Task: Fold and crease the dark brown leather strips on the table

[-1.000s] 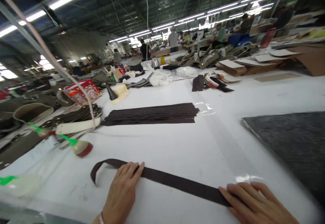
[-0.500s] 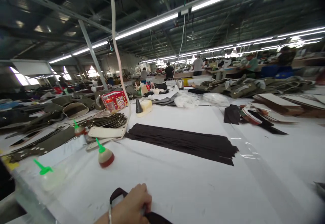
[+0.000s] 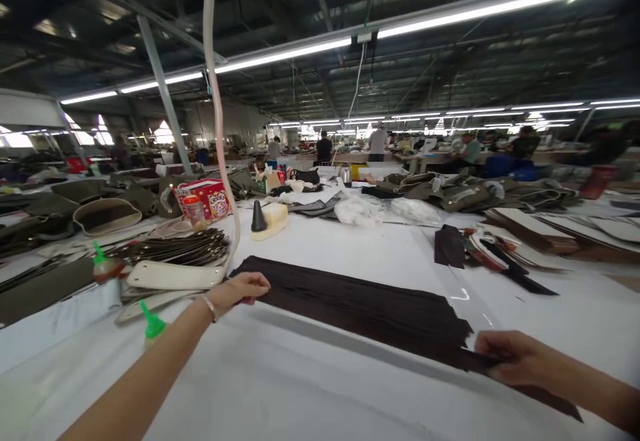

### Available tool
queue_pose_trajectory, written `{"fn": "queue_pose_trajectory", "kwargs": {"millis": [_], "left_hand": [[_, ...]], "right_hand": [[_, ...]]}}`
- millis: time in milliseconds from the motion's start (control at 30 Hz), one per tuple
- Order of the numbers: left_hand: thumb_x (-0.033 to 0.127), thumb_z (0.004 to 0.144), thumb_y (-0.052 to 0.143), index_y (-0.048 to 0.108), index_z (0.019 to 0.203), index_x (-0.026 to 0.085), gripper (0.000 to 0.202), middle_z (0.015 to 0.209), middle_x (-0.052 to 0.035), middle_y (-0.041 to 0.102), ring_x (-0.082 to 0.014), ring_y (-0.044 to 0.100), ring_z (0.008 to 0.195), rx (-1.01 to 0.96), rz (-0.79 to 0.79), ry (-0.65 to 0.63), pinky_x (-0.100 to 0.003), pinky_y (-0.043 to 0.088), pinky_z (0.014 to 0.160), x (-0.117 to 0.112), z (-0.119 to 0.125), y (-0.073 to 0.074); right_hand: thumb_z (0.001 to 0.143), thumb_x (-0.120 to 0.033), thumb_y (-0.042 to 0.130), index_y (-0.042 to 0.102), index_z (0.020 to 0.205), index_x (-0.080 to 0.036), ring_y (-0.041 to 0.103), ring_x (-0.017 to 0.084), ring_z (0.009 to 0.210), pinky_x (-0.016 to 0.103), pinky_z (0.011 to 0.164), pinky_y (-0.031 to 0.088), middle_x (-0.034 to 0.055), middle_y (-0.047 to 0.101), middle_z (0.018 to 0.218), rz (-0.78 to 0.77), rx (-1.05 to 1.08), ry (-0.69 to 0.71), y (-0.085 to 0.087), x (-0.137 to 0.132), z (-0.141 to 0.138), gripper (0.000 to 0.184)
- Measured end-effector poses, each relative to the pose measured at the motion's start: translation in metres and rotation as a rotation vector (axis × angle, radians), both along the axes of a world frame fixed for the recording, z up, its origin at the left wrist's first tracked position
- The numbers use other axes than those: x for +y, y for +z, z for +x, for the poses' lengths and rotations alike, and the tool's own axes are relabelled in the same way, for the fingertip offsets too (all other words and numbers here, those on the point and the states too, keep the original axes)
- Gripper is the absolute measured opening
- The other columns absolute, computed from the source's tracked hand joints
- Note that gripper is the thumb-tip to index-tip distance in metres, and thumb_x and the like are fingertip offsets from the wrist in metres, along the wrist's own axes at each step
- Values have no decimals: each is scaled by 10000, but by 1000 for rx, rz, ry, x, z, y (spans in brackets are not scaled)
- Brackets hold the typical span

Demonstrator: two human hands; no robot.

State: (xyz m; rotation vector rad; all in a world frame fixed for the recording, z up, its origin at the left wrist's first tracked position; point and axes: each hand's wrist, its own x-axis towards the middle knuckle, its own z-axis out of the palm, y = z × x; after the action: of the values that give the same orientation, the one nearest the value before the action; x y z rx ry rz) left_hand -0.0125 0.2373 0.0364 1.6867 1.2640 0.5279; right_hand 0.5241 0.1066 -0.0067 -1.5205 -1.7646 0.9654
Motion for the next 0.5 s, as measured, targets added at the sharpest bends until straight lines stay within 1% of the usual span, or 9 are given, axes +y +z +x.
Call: {"fn": "queue_pose_trajectory", "kwargs": {"millis": [67, 133, 200, 233, 333, 400, 433, 467, 500], "left_hand": [[387, 903, 575, 576, 958, 143, 250, 825, -1, 576, -124, 562, 680, 110, 74, 68, -274, 485, 626, 32, 0, -4], [355, 921, 566, 586, 1014, 139, 236, 956, -36, 605, -158, 601, 793, 238, 150, 135, -328, 523, 699, 57, 4, -9], [347, 916, 578, 585, 1071, 144, 256, 1059, -57, 601, -192, 606, 902, 369, 235, 207, -379, 525, 780, 72, 9, -16], [346, 912, 584, 581, 1092, 149, 267, 1099, -64, 593, -207, 598, 949, 434, 279, 246, -404, 516, 817, 76, 12, -20], [324, 893, 608, 574, 1126, 161, 286, 1205, -79, 552, -256, 539, 1096, 603, 425, 369, -494, 447, 931, 73, 20, -29], [229, 901, 572, 564, 1154, 136, 269, 1288, -127, 497, -315, 450, 1214, 673, 549, 428, -588, 327, 1014, 63, 28, -34], [158, 908, 517, 552, 1178, 111, 276, 1333, -165, 457, -341, 393, 1267, 691, 619, 436, -624, 247, 1044, 57, 34, -35], [89, 906, 449, 536, 1207, 87, 313, 1373, -199, 414, -353, 340, 1308, 700, 691, 421, -638, 174, 1065, 50, 41, -37], [34, 894, 384, 517, 1239, 73, 372, 1409, -220, 374, -348, 300, 1340, 702, 762, 379, -628, 123, 1083, 42, 51, -38]], "right_hand": [[695, -330, 375, 446, 675, -226, 430, 156, 513, 303, 487, 276, 9, 458, 568, 12, -185, 82, 10, 23, -9, 128], [658, -258, 444, 464, 688, -221, 480, 155, 558, 265, 507, 336, -14, 498, 593, 6, -334, 113, 16, 44, -20, 52], [626, -199, 507, 510, 710, -217, 521, 154, 602, 238, 524, 371, -33, 537, 630, 24, -424, 80, 17, 60, -30, 87], [621, -178, 530, 532, 728, -215, 535, 154, 620, 231, 532, 382, -35, 555, 651, 37, -472, 62, 16, 66, -34, 114], [652, -156, 587, 571, 800, -210, 561, 167, 682, 253, 593, 407, -18, 597, 736, 103, -614, 10, 12, 75, -43, 158], [687, -159, 611, 575, 842, -207, 564, 203, 791, 306, 680, 414, 10, 607, 837, 180, -700, -26, 13, 73, -48, 166], [713, -159, 611, 574, 870, -204, 552, 226, 859, 339, 728, 407, 27, 601, 895, 226, -740, -46, 15, 69, -51, 168], [739, -151, 602, 574, 907, -202, 531, 247, 922, 370, 770, 392, 44, 588, 952, 274, -775, -61, 17, 65, -55, 178], [768, -136, 585, 574, 950, -203, 508, 260, 973, 393, 804, 375, 56, 572, 1003, 320, -805, -66, 19, 60, -60, 195]]}}
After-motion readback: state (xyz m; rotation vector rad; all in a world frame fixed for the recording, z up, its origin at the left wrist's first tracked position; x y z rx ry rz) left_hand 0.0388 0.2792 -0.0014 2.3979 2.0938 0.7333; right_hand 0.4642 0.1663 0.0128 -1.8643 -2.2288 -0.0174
